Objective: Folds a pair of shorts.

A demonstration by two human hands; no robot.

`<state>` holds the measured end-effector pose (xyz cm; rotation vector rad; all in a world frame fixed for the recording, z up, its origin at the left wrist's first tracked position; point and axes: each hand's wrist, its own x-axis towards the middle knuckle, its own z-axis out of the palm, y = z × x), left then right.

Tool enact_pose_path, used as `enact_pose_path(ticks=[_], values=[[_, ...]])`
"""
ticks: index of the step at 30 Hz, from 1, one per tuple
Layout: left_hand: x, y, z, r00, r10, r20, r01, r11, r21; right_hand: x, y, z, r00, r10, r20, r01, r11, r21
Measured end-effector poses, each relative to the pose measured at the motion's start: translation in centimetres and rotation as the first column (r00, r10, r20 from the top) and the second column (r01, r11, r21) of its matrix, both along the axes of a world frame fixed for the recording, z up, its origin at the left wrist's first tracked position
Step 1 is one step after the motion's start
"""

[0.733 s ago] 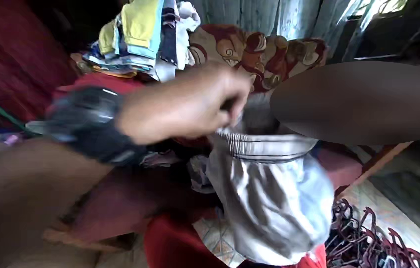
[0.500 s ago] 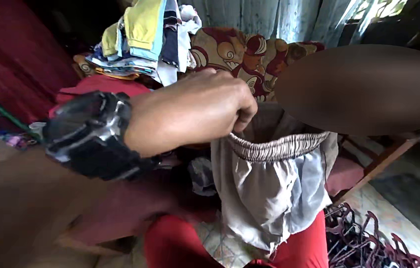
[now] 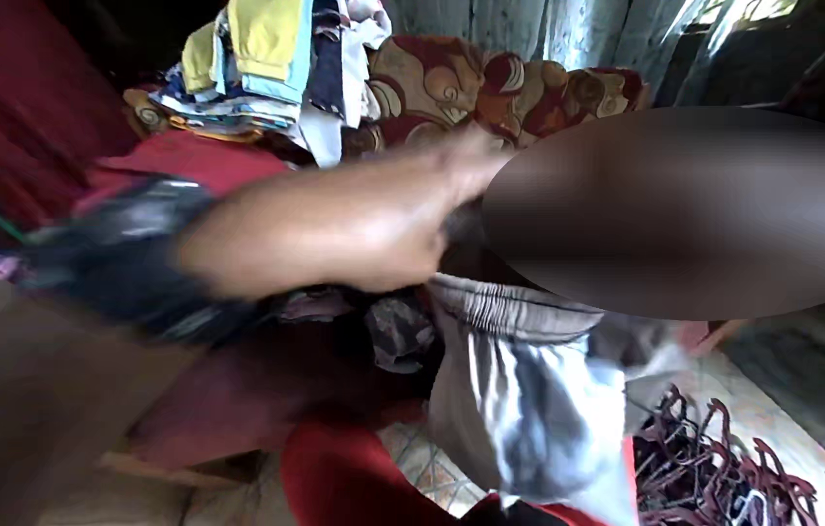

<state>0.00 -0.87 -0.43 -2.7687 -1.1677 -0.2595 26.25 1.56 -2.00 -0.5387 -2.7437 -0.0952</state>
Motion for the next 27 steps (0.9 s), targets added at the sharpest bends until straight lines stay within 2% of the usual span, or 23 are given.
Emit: enact_pose_path(ticks=[1,2,3,6,10,12,14,18,21,23,27], values=[[-0.3,0.8,-1.7,0.996,0.063,-0.068,-0.072,0.989,-0.132,-0.6,0.7,-1.5,0.978,-0.080,0.191,0.111,0.981,-0.157],[-0.6,1.5,-3.0,0.984,0.098,-0.148,-0.129,0.967,-0.220,-1.2,1.2,-2.1,0.930,-0.137,0.341,0.223,0.947,-0.229],[-0.6,1.8,-3.4,0.972,0.111,-0.205,-0.162,0.953,-0.254,-1.4,1.5,-2.0,0.909,-0.173,0.379,0.278,0.929,-0.244],[-0.9,1.4,-3.1,0.971,0.101,-0.219,-0.142,0.973,-0.181,-1.1,2.1,-1.8,0.944,-0.168,0.285,0.235,0.947,-0.220],[-0.5,1.6,-2.6,0.926,0.182,-0.330,-0.241,0.959,-0.147,-1.2,3.1,-2.1,0.968,-0.118,0.220,0.184,0.934,-0.307],[-0.7,1.7,-3.2,0.922,0.197,-0.333,-0.249,0.961,-0.123,-1.2,2.7,-2.6,0.980,-0.087,0.180,0.144,0.933,-0.329],[-0.8,1.8,-3.7,0.948,0.188,-0.257,-0.221,0.969,-0.109,-1.1,2.4,-2.9,0.990,-0.042,0.133,0.083,0.943,-0.322],[0.3,1.8,-4.7,0.977,0.212,0.024,-0.196,0.936,-0.292,-1.5,2.3,-3.3,0.996,0.074,0.043,-0.061,0.965,-0.256],[1.2,2.2,-5.6,0.964,0.145,0.223,-0.040,0.908,-0.417,-2.0,2.1,-3.1,0.995,0.096,0.002,-0.093,0.969,-0.228],[1.6,2.7,-5.9,0.946,0.129,0.299,0.044,0.859,-0.509,-2.2,2.2,-3.2,0.992,0.116,-0.040,-0.122,0.961,-0.250],[0.0,3.7,-6.8,0.899,0.059,0.434,0.203,0.822,-0.532,-0.7,2.9,-3.0,0.985,0.129,-0.118,-0.164,0.918,-0.362]])
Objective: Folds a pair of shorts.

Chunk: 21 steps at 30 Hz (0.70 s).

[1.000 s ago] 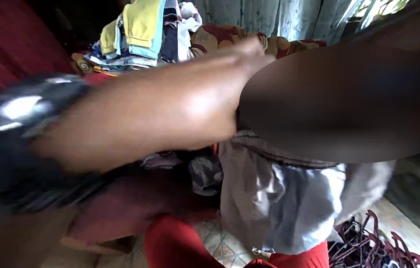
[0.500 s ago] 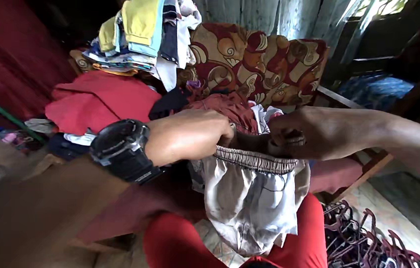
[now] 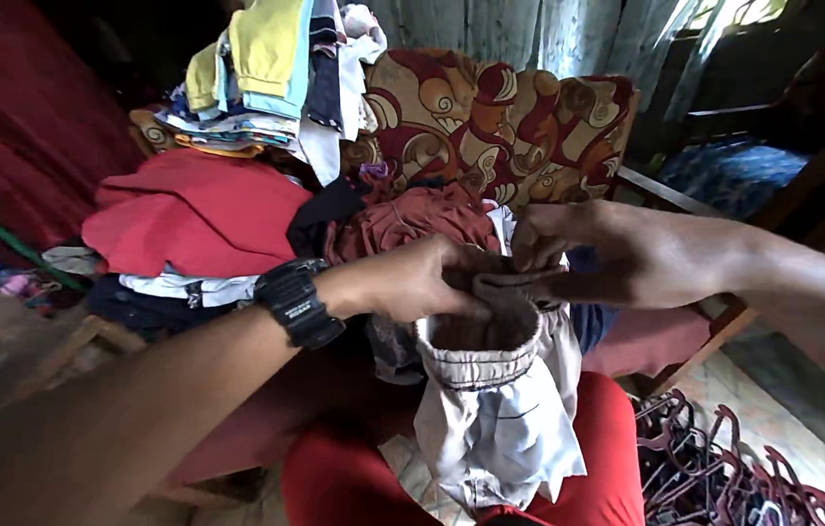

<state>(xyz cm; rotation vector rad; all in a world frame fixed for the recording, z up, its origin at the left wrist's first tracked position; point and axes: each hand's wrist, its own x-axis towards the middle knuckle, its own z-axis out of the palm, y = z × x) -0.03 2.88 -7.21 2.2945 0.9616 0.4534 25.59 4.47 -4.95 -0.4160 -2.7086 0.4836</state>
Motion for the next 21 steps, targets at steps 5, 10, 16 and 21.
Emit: enact_pose_path(ticks=[5,10,16,21], values=[[-1.8,0.4,-0.6,0.994,-0.026,0.103,0.030,0.999,-0.038,1.5,1.6,-1.2,0.997,-0.062,0.042,0.062,0.998,0.011],[-1.3,0.4,-0.4,0.991,0.085,0.104,-0.080,0.996,-0.051,0.0,0.5,-1.9,0.999,-0.048,-0.023,0.050,0.997,0.061],[-0.4,0.6,-0.4,0.989,0.140,0.041,-0.138,0.989,-0.046,-1.8,-2.0,-2.8,0.994,0.030,0.109,-0.058,0.960,0.272],[-1.6,1.1,1.0,0.964,0.222,-0.147,-0.206,0.971,0.118,-0.4,-0.9,-2.6,0.990,-0.012,0.144,-0.034,0.948,0.316]])
